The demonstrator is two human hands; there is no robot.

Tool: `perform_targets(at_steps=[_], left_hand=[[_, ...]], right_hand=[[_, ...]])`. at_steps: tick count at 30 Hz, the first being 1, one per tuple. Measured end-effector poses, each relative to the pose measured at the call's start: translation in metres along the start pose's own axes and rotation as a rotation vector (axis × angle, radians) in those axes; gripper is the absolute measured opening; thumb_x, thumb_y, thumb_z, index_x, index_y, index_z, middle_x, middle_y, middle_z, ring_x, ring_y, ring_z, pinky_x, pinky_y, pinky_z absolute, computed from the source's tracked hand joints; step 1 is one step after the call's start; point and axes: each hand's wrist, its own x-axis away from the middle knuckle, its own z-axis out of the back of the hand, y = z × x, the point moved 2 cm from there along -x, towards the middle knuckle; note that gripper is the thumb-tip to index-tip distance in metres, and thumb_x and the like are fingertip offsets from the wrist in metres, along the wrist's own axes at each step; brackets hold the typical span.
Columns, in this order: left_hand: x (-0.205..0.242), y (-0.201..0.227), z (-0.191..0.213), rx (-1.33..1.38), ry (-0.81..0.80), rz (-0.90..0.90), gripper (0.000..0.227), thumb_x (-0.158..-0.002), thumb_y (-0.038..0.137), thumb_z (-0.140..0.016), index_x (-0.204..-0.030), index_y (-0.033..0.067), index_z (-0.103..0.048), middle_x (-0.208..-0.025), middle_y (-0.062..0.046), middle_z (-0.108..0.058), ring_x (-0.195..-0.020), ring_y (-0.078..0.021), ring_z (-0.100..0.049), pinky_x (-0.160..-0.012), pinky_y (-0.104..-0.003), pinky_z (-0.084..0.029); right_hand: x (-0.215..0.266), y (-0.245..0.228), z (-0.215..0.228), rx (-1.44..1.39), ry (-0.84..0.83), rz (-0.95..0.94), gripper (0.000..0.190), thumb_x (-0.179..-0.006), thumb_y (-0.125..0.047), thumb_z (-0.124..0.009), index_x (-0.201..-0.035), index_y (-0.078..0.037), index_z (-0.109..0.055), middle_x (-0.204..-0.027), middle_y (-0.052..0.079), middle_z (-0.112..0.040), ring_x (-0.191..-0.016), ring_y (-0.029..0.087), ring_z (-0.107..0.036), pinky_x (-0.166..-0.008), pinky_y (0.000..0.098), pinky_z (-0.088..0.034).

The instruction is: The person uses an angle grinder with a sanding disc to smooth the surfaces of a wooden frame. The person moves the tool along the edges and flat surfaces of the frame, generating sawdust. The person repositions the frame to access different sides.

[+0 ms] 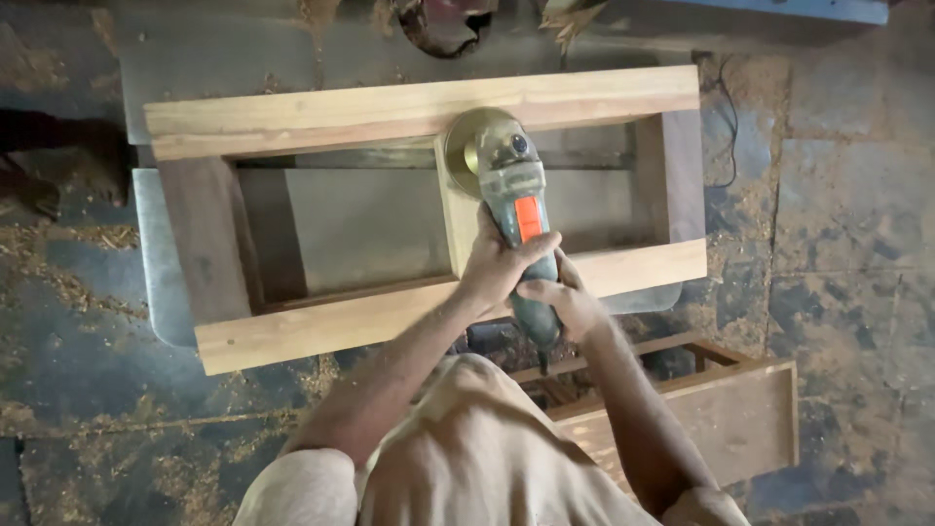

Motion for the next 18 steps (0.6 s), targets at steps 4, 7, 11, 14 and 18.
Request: perform_targets(at_steps=[4,7,11,14,18], left_hand=[[0.03,-0.009,-0.003,-0.043,-0.019,-0.009,0.089,-0.085,0.023,-0.083,-0.148,0.0006,-0.023,-0.119,-0.012,-0.06,-0.106,-0.0202,-0.066,-0.089,-0.036,-0.06],[0.057,-0.016,-0.009,-0.042,-0.026,0.019,0.091,-0.085,0.022,-0.083,-0.149,0.0015,-0.022,-0.122,-0.011,-0.06,-0.111,-0.0196,-0.064,-0.092,-0.036,-0.06],[0.091,-0.03,-0.018,-0.027,-0.02,0.085,0.092,-0.083,0.019,-0.082,-0.149,0.0025,-0.021,-0.118,-0.011,-0.061,-0.108,-0.0195,-0.064,-0.091,-0.036,-0.059],[0.121,-0.041,-0.027,0.013,-0.037,0.067,0.089,-0.085,0.015,-0.082,-0.151,0.0029,-0.023,-0.12,-0.009,-0.059,-0.109,-0.018,-0.062,-0.092,-0.035,-0.058],[0.16,-0.054,-0.039,0.072,-0.064,0.112,0.086,-0.088,0.014,-0.082,-0.151,0.0033,-0.024,-0.116,-0.009,-0.059,-0.106,-0.0176,-0.062,-0.094,-0.035,-0.056]], right_hand=[[0.026,0.021,0.007,0.108,0.033,-0.124,0.071,-0.073,-0.011,-0.073,-0.139,-0.002,-0.05,-0.111,0.014,-0.069,-0.093,0.023,-0.07,-0.077,0.0367,-0.061],[0.052,0.038,0.012,0.093,-0.029,-0.084,0.068,-0.075,-0.011,-0.073,-0.138,0.002,-0.051,-0.112,0.013,-0.067,-0.098,0.022,-0.068,-0.082,0.0353,-0.059],[0.085,0.066,0.023,0.06,-0.022,-0.064,0.069,-0.075,-0.01,-0.074,-0.137,0.004,-0.048,-0.111,0.013,-0.064,-0.098,0.022,-0.065,-0.083,0.0357,-0.057],[0.114,0.083,0.03,0.049,-0.012,-0.072,0.072,-0.074,-0.009,-0.074,-0.139,0.003,-0.045,-0.114,0.012,-0.063,-0.102,0.021,-0.064,-0.087,0.0356,-0.056],[0.15,0.099,0.033,0.089,0.029,-0.107,0.082,-0.068,-0.007,-0.074,-0.143,-0.002,-0.043,-0.122,0.009,-0.062,-0.111,0.018,-0.062,-0.094,0.034,-0.053]])
